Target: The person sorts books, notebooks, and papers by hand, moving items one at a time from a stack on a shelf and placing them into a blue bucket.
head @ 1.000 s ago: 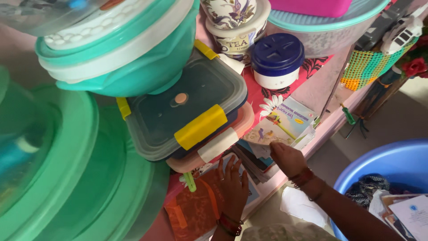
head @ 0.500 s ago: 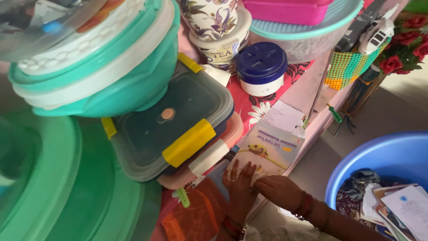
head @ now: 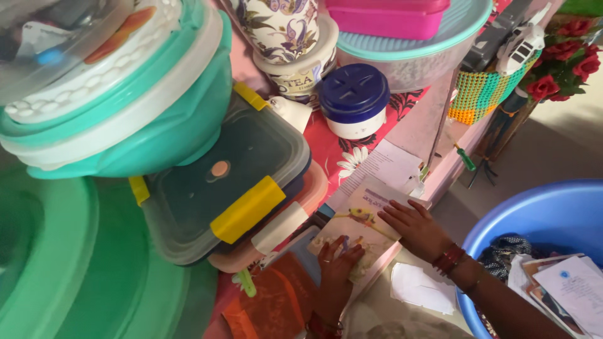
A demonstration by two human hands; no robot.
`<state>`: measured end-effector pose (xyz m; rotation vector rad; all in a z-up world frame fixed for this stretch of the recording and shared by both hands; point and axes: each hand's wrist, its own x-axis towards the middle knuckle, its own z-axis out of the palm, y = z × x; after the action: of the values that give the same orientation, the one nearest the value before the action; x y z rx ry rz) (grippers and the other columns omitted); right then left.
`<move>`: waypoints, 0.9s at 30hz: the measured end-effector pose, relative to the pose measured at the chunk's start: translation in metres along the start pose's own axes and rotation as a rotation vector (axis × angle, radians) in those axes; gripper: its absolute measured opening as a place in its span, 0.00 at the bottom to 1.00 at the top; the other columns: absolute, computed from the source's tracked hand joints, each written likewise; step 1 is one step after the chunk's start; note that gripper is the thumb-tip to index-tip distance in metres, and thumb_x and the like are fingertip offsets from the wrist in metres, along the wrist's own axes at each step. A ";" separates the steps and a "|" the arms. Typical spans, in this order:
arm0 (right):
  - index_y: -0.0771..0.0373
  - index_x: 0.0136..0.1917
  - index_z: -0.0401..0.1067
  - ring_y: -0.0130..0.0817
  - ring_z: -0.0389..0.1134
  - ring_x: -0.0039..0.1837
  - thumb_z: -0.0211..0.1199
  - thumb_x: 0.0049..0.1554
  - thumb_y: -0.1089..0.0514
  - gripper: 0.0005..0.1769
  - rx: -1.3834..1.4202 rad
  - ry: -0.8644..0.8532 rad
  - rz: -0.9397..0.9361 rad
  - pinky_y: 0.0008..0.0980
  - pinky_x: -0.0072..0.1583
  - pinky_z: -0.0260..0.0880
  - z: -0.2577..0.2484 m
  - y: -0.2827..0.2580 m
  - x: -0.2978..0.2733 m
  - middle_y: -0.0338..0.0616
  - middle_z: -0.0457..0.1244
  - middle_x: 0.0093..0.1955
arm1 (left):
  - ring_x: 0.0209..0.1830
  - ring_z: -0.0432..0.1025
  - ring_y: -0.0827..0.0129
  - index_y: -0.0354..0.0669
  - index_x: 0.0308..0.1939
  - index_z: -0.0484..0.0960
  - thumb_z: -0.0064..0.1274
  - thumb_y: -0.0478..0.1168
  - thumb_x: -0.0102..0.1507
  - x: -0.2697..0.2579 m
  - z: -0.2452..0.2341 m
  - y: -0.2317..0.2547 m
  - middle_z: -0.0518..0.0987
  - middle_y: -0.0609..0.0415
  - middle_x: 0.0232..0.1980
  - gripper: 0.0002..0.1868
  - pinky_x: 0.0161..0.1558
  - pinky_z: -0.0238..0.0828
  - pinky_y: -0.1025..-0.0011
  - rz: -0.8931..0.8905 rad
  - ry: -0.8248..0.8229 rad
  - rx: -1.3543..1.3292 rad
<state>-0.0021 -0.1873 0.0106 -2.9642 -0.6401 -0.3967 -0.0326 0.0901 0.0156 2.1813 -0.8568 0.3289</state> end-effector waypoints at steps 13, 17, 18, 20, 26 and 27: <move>0.52 0.63 0.74 0.37 0.63 0.72 0.60 0.45 0.68 0.31 0.068 0.282 -0.024 0.46 0.73 0.59 -0.029 0.012 -0.047 0.38 0.66 0.67 | 0.74 0.64 0.56 0.49 0.57 0.82 0.55 0.30 0.56 0.003 0.006 0.052 0.83 0.58 0.62 0.24 0.74 0.40 0.47 0.109 0.025 0.057; 0.54 0.63 0.74 0.39 0.64 0.72 0.59 0.46 0.67 0.30 0.047 0.306 -0.030 0.46 0.72 0.61 -0.041 0.014 -0.057 0.40 0.66 0.66 | 0.73 0.65 0.58 0.51 0.56 0.82 0.57 0.32 0.58 -0.001 0.017 0.063 0.82 0.60 0.61 0.21 0.74 0.45 0.49 0.092 0.116 0.082; 0.54 0.63 0.74 0.40 0.64 0.71 0.59 0.45 0.67 0.30 0.044 0.309 -0.030 0.47 0.72 0.61 -0.042 0.014 -0.057 0.40 0.66 0.66 | 0.73 0.64 0.57 0.51 0.55 0.81 0.60 0.34 0.59 -0.002 0.019 0.064 0.81 0.60 0.62 0.20 0.74 0.45 0.49 0.092 0.154 0.083; 0.55 0.62 0.74 0.42 0.65 0.71 0.59 0.45 0.67 0.30 0.030 0.344 -0.011 0.48 0.72 0.62 -0.043 0.013 -0.054 0.42 0.67 0.65 | 0.73 0.64 0.56 0.50 0.55 0.82 0.56 0.31 0.56 -0.002 0.023 0.064 0.80 0.59 0.63 0.22 0.73 0.46 0.49 0.062 0.184 0.122; 0.56 0.62 0.76 0.45 0.66 0.71 0.58 0.50 0.67 0.25 -0.036 0.504 0.059 0.47 0.73 0.63 -0.049 0.017 -0.014 0.43 0.68 0.65 | 0.71 0.64 0.52 0.42 0.59 0.78 0.56 0.31 0.57 -0.004 0.020 0.058 0.77 0.51 0.65 0.24 0.70 0.52 0.52 -0.079 0.333 0.137; 0.57 0.61 0.76 0.45 0.66 0.70 0.58 0.51 0.66 0.24 -0.037 0.520 0.043 0.47 0.73 0.63 -0.050 0.020 -0.005 0.43 0.68 0.65 | 0.71 0.65 0.52 0.41 0.60 0.77 0.56 0.32 0.58 -0.005 0.020 0.056 0.77 0.50 0.65 0.24 0.70 0.54 0.53 -0.109 0.368 0.110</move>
<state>-0.0095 -0.2145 0.0573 -2.7160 -0.5037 -1.1279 -0.0741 0.0506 0.0314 2.1627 -0.5235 0.7111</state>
